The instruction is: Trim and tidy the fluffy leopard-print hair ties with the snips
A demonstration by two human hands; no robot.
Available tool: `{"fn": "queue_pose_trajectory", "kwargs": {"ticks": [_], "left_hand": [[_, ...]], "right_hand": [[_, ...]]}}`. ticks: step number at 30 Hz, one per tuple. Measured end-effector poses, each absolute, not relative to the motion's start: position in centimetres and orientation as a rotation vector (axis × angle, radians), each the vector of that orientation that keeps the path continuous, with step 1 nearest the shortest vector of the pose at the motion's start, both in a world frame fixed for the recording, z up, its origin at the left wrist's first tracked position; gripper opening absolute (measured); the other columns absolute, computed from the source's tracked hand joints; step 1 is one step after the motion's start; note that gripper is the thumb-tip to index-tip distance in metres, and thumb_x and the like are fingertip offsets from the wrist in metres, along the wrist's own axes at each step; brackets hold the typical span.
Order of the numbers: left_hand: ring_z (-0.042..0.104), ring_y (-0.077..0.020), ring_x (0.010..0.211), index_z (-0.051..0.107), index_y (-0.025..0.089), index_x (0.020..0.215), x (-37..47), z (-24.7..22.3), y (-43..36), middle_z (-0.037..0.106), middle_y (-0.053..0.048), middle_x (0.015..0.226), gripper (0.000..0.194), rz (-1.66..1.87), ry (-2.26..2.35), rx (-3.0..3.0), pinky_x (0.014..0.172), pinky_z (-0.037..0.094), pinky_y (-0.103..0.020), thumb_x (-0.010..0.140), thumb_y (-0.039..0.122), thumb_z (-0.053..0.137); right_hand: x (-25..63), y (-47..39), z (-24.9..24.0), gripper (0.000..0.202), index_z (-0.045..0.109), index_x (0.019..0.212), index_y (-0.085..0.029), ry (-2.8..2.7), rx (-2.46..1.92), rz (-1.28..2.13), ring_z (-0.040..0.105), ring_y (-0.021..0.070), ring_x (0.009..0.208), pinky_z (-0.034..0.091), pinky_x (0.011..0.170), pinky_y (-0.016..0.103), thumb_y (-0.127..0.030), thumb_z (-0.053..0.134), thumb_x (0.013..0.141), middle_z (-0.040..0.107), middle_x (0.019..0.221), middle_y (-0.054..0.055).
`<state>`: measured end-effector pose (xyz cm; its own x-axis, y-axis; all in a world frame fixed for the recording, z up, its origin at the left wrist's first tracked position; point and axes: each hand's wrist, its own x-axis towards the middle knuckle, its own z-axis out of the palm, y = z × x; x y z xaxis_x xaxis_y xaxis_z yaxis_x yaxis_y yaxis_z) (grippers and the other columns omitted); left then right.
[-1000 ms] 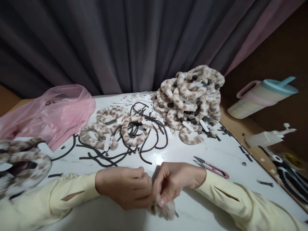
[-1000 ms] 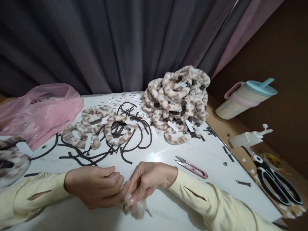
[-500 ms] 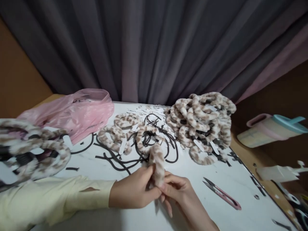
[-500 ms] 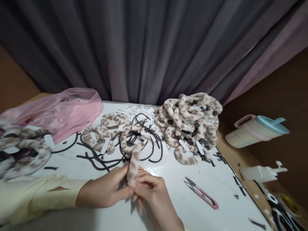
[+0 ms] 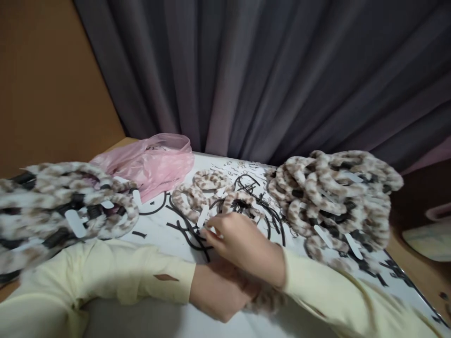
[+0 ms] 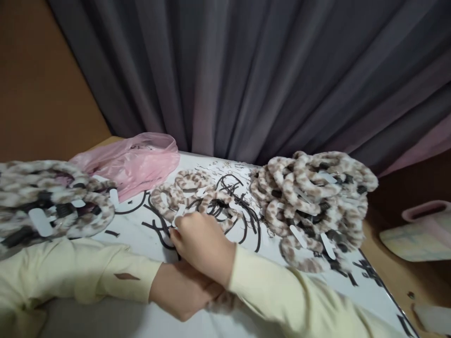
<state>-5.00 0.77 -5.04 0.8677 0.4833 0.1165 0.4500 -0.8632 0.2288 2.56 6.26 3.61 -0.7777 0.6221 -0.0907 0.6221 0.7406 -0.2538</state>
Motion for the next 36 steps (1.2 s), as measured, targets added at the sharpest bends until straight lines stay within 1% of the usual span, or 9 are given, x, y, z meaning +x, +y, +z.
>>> {"fn": "queue_pose_trajectory", "kwargs": {"ticks": [7,11,15,17,20,24,29,33,36], "left_hand": [[0.053,-0.0155,0.048,0.054,0.011,0.091,-5.0,-6.3,1.0,0.058,-0.002,0.060,0.020,0.493,0.587,3.104,0.043,0.033,-0.029,0.073,0.018,0.048],[0.053,-0.0151,0.049,0.055,0.009,0.091,-5.3,-6.0,1.6,0.058,-0.003,0.060,0.022,0.461,0.581,3.070,0.043,0.033,-0.029,0.072,0.017,0.046],[0.051,-0.0152,0.049,0.054,0.008,0.096,-5.8,-5.9,2.0,0.058,-0.003,0.060,0.028,0.375,0.584,3.058,0.046,0.034,-0.029,0.070,0.015,0.045],[0.052,-0.0163,0.050,0.052,0.008,0.102,-6.0,-5.9,2.2,0.060,-0.004,0.063,0.033,0.352,0.569,3.050,0.049,0.036,-0.030,0.071,0.015,0.044],[0.052,-0.0173,0.051,0.050,0.008,0.106,-6.2,-5.7,2.6,0.062,-0.005,0.065,0.036,0.276,0.585,2.996,0.051,0.037,-0.032,0.071,0.016,0.045],[0.049,-0.0175,0.049,0.053,0.010,0.096,-6.5,-4.7,3.0,0.063,-0.009,0.075,0.025,0.156,0.624,2.984,0.049,0.034,-0.032,0.077,0.019,0.041],[0.053,-0.0177,0.067,0.054,0.013,0.081,-7.1,-1.6,4.3,0.060,-0.006,0.071,0.009,0.197,0.528,3.075,0.069,0.038,-0.030,0.078,0.014,0.046],[0.045,-0.0204,0.108,0.058,0.017,0.085,-7.6,2.1,5.9,0.054,-0.008,0.118,0.020,0.344,0.472,3.299,0.088,0.030,-0.035,0.091,0.015,0.038],[0.044,-0.0218,0.107,0.057,0.023,0.102,-7.4,4.4,6.7,0.050,-0.005,0.124,0.021,0.432,0.617,3.420,0.090,0.028,-0.038,0.091,0.017,0.041]], "right_hand": [[-4.8,8.7,-0.7,0.026,0.062,0.097,-0.009,-2.953,-1.011,0.624,0.063,0.0252,0.086,0.045,0.069,0.031,-0.011,0.048,0.075,0.067,0.094,0.017],[-3.7,10.7,0.1,0.019,0.065,0.085,-0.011,-2.870,-1.012,0.976,0.064,0.0189,0.076,0.047,0.067,0.025,-0.010,0.055,0.068,0.070,0.080,0.009],[0.1,12.5,3.0,0.023,0.058,0.098,-0.008,-2.674,-1.076,1.328,0.064,0.0141,0.063,0.049,0.057,0.022,-0.017,0.049,0.079,0.069,0.072,0.007],[2.6,12.6,4.7,0.032,0.053,0.108,-0.010,-2.261,-1.119,1.658,0.065,0.0148,0.066,0.050,0.061,0.024,-0.023,0.053,0.079,0.068,0.074,0.006],[6.6,11.6,7.0,0.050,0.051,0.117,-0.021,-1.625,-1.068,2.028,0.064,0.0119,0.069,0.049,0.063,0.022,-0.015,0.064,0.069,0.067,0.094,0.005],[11.3,9.3,9.7,0.041,0.062,0.104,-0.026,-1.316,-1.000,1.925,0.059,0.0081,0.061,0.048,0.058,0.018,-0.014,0.068,0.065,0.066,0.090,0.000],[16.4,6.8,12.1,0.014,0.068,0.079,-0.021,-1.208,-1.102,1.521,0.054,0.0083,0.055,0.046,0.047,0.016,-0.025,0.071,0.066,0.063,0.073,0.001],[19.6,5.4,13.0,0.042,0.064,0.101,-0.026,-1.236,-1.113,1.440,0.041,0.0041,0.037,0.038,0.034,0.017,-0.022,0.074,0.060,0.060,0.071,-0.001],[21.0,4.6,12.8,0.057,0.056,0.115,-0.031,-1.266,-1.044,1.464,0.039,0.0039,0.035,0.035,0.033,0.018,-0.021,0.072,0.061,0.061,0.076,-0.001]]}}
